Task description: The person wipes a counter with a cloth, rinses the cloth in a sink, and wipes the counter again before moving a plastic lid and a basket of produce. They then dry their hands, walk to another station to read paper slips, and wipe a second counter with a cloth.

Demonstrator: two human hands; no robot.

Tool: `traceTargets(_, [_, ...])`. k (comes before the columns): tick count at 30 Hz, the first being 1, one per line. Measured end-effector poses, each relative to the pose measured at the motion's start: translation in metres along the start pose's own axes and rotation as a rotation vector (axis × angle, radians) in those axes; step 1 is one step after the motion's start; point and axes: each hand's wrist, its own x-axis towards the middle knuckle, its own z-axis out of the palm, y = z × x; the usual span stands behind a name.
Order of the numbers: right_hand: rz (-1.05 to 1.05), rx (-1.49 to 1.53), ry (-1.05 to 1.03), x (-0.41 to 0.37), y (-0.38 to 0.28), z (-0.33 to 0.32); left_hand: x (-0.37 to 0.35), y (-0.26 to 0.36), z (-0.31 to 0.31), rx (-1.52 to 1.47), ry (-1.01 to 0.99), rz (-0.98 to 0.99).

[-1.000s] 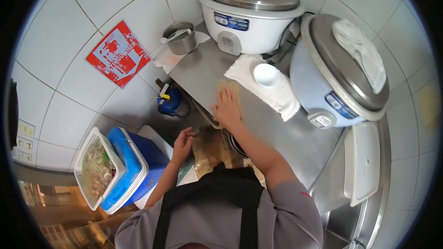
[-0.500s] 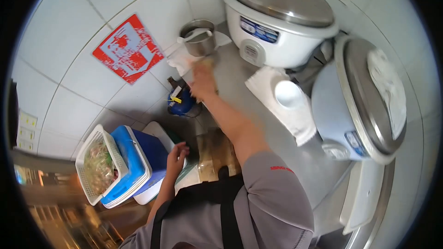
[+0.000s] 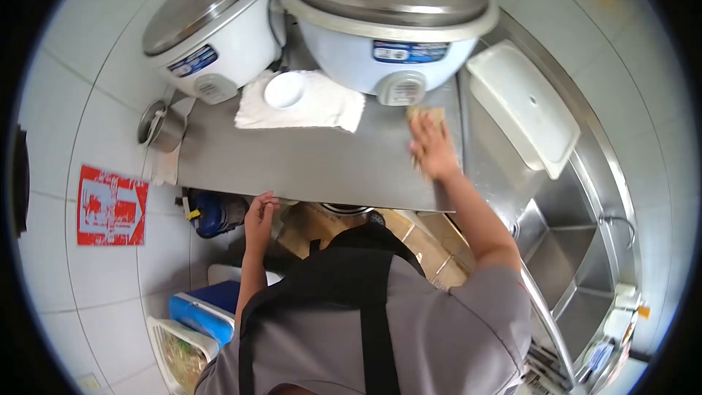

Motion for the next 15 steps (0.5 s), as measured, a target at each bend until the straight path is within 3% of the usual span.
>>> traceTargets(4, [0.532,0.023,0.071,0.060,0.072,0.005,0.015,0.026,0.030,0.034,-0.106,0.035])
traceTargets(7, [0.817,-0.054,0.111,0.074,0.069,0.022,0.022,0.034,0.051,0.070,-0.143,0.175])
traceTargets(15, [0.602,0.018,0.214,-0.109,0.001,-0.007,0.035,0.060,0.127,-0.056,-0.311,0.126])
